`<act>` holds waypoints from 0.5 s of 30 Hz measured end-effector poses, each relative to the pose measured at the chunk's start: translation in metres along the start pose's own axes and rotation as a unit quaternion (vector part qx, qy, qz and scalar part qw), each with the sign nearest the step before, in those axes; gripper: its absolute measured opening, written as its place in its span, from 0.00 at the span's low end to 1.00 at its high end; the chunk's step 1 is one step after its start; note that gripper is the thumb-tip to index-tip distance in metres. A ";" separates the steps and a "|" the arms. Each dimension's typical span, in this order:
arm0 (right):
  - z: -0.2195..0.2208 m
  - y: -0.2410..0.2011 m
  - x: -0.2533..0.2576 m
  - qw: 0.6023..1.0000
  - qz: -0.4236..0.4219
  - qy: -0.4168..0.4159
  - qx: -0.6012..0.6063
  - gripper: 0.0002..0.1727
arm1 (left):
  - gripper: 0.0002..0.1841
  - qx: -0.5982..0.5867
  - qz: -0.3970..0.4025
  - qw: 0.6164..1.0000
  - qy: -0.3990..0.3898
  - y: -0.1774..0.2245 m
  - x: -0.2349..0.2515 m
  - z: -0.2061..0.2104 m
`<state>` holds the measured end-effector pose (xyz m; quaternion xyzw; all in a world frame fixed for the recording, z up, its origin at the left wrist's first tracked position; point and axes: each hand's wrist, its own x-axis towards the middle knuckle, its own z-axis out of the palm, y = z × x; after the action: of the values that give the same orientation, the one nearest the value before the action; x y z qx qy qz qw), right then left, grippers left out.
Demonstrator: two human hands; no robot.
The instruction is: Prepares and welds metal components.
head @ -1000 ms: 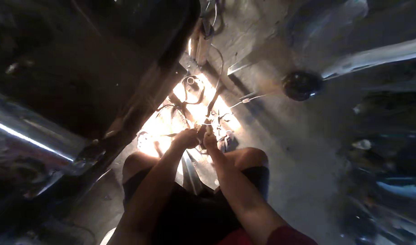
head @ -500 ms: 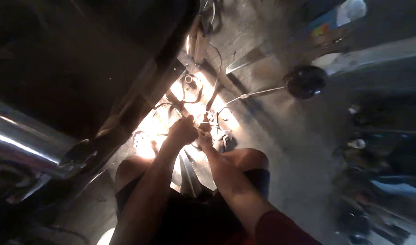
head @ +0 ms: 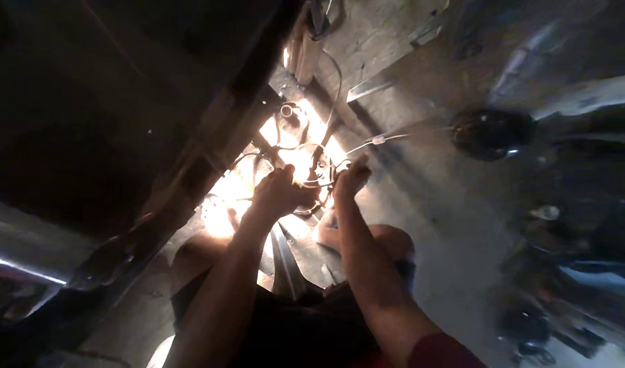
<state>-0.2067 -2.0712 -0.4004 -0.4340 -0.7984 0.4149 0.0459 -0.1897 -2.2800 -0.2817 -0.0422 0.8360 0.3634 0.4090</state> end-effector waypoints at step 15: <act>-0.010 0.004 -0.009 0.880 -0.321 -0.146 -0.318 0.19 | 0.22 -0.009 0.024 0.999 0.045 -0.013 -0.014 -0.003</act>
<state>-0.1939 -2.0709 -0.3946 -0.0797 -0.9805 0.1601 -0.0809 -0.1774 -2.2948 -0.2782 -0.0421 0.8510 0.3784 0.3616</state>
